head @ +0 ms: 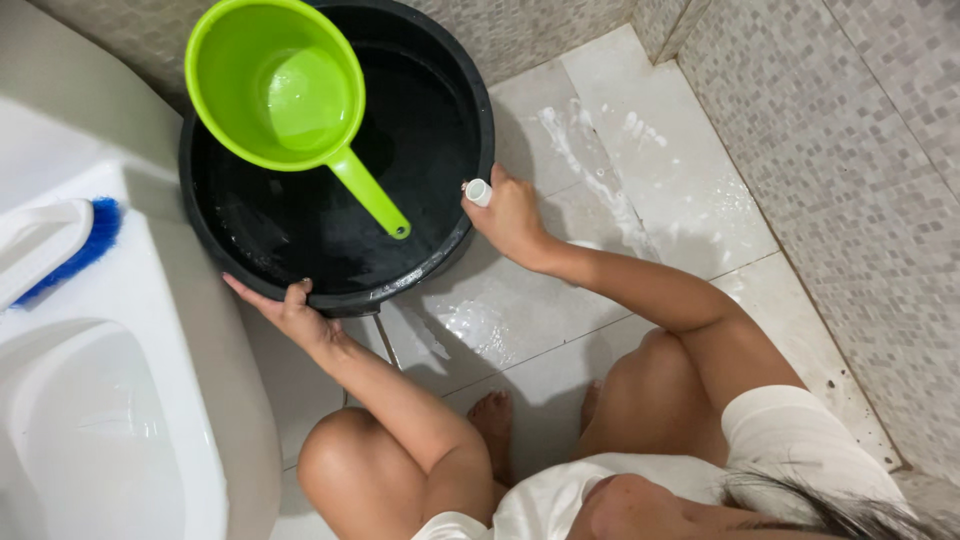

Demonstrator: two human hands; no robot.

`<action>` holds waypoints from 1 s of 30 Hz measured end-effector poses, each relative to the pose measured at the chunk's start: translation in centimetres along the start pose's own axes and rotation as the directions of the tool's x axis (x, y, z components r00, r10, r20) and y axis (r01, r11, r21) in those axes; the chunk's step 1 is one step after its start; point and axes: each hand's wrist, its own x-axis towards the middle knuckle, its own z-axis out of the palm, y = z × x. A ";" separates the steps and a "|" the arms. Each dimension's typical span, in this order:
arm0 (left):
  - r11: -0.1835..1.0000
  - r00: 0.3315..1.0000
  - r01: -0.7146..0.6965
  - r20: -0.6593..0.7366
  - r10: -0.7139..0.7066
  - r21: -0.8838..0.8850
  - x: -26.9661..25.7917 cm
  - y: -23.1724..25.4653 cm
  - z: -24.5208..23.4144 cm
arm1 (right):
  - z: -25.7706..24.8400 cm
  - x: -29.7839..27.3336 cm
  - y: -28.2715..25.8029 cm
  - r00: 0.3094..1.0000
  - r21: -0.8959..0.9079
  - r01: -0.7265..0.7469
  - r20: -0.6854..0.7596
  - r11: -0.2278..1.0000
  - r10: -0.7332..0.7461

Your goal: The person cleans the bathroom floor by applying liquid from a purple bottle, scrubbing the tiles and corners with a long-handled brush and a sponge, and rinsing the area with water from a green pitcher.

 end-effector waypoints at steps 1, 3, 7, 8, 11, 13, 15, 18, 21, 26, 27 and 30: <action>0.997 0.998 -0.046 0.040 0.044 0.069 0.2 -0.4 -0.3 | 0.0 -0.1 -0.1 0.999 0.057 -0.050 0.018 0.997 0.049; 0.996 0.997 -0.064 0.031 0.065 -0.058 -0.2 -2.2 -1.2 | -0.2 0.0 -0.2 0.998 0.099 -0.056 0.026 0.994 0.054; 0.901 0.898 -0.259 -0.430 0.093 -0.347 -2.8 -12.0 -3.0 | -2.0 0.9 0.4 0.993 0.196 -0.002 0.116 0.981 -0.022; 0.904 0.777 -0.264 -0.630 -0.007 -0.336 -4.0 -15.2 -3.4 | -2.9 1.5 0.7 0.993 0.192 -0.006 0.114 0.981 -0.017; 0.885 0.676 0.424 -0.582 -0.452 -0.194 -13.2 -24.3 -1.9 | -7.0 4.5 1.9 0.938 0.048 -0.080 0.342 0.996 0.059; 0.671 0.602 0.691 -0.302 -0.740 -0.269 -18.4 -28.0 2.8 | -10.3 5.5 2.7 0.968 -0.300 0.095 0.249 0.949 -0.018; 0.426 0.487 0.864 0.234 -0.841 -0.269 -22.1 -28.7 9.2 | -14.1 5.8 3.4 0.950 -0.102 -0.070 0.296 0.992 0.097; 0.141 0.267 0.955 0.548 -0.793 -0.261 -22.9 -26.3 19.0 | -18.6 3.0 4.3 0.945 0.145 -0.210 0.284 0.967 0.163; 0.156 0.330 0.940 0.697 -0.636 -0.303 -21.9 -25.5 25.9 | -20.3 -1.1 7.3 0.953 0.146 0.258 0.123 0.955 -0.277; 0.483 0.496 0.844 0.685 -0.533 -0.234 -20.9 -24.9 29.2 | -20.5 -3.8 15.7 0.950 0.607 -0.182 0.313 0.774 -0.022; 0.507 0.503 0.828 0.713 -0.488 -0.238 -20.6 -24.8 29.4 | -19.8 -4.0 17.1 0.933 0.696 -0.299 0.357 0.653 0.046; 0.523 0.489 0.811 0.794 -0.361 -0.262 -18.6 -24.9 30.3 | -17.2 -1.5 19.8 0.831 0.683 -0.526 0.539 0.507 0.136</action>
